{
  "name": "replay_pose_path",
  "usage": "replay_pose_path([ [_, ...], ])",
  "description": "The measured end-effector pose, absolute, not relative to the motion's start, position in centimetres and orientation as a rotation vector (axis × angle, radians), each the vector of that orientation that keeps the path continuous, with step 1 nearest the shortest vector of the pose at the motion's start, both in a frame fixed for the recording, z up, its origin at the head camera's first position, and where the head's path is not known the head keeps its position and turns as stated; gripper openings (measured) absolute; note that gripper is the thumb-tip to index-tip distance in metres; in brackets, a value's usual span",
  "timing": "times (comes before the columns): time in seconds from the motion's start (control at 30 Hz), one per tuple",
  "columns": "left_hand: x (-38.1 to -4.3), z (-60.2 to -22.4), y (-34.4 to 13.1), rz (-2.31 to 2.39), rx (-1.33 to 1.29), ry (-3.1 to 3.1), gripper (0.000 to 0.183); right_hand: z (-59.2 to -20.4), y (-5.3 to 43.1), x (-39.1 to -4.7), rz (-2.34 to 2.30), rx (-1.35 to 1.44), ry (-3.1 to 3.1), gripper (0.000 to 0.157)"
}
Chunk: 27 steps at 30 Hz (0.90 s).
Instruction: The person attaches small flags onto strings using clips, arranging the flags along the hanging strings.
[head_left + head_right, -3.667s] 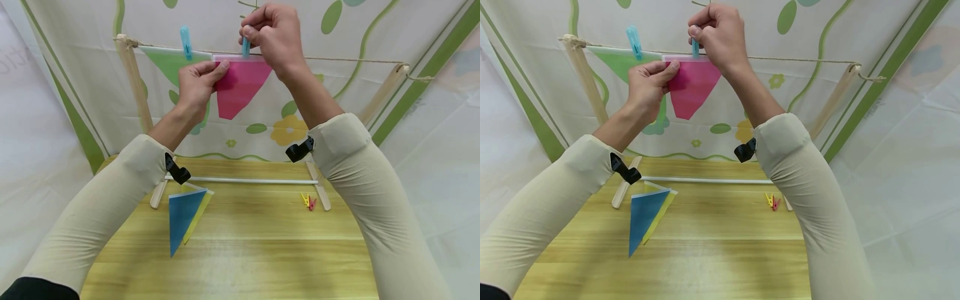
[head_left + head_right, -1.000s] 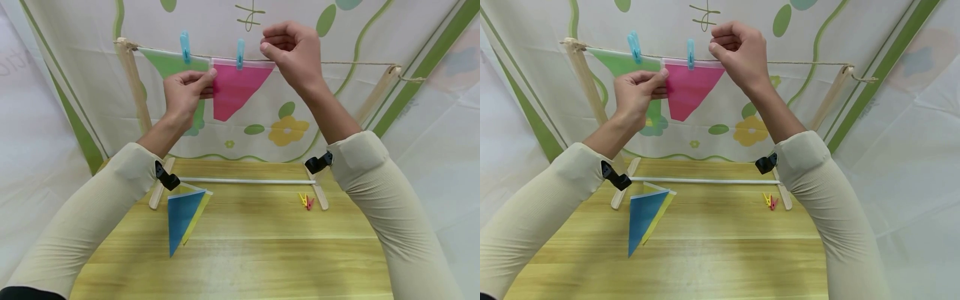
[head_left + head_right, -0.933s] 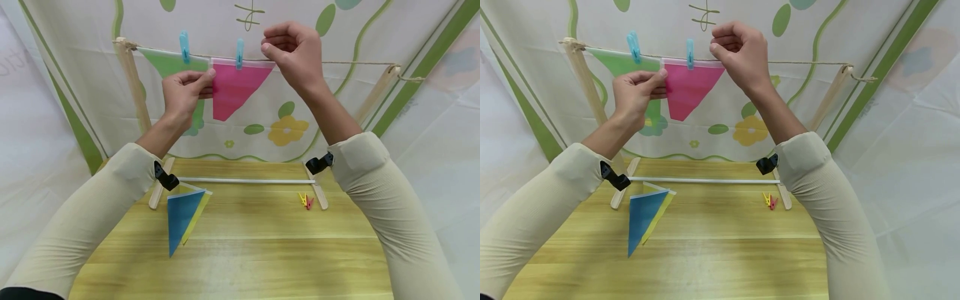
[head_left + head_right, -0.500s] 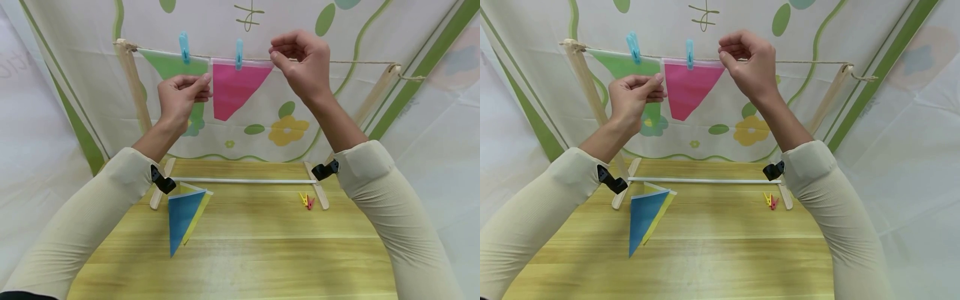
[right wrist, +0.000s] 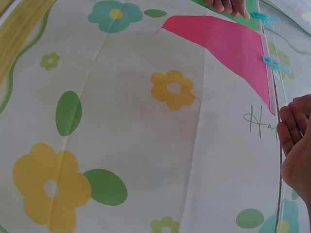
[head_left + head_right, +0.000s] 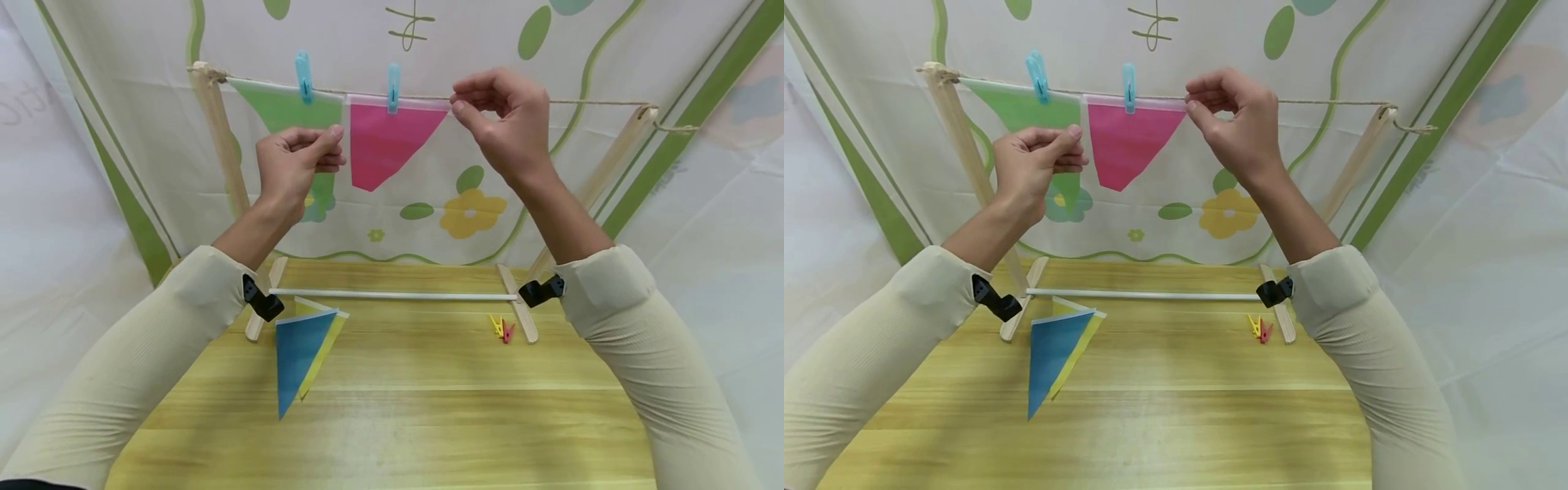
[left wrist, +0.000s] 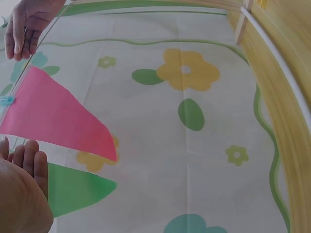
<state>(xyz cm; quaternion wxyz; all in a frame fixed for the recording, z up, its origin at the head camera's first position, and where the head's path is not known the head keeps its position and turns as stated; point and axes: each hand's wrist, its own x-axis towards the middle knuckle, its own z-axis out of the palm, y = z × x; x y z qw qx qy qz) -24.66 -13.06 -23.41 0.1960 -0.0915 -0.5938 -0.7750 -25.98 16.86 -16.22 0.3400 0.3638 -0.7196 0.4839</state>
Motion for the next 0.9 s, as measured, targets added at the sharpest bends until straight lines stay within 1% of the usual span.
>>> replay_pose_path([
  [0.3,-24.4,-23.6,-13.0,-2.191,-0.264,-1.664,0.021,-17.1,17.8,-25.1,1.225,0.743,-2.021,0.017],
  [0.63,-24.4,-24.3,-13.2,-2.177,-0.261,-1.718,0.027,-18.4,18.5,-24.7,1.212,0.652,-2.157,0.02],
  [0.9,-24.4,-25.1,-13.2,-2.173,-0.263,-1.732,0.025,-19.6,19.3,-24.6,1.257,0.596,-2.178,0.02],
])
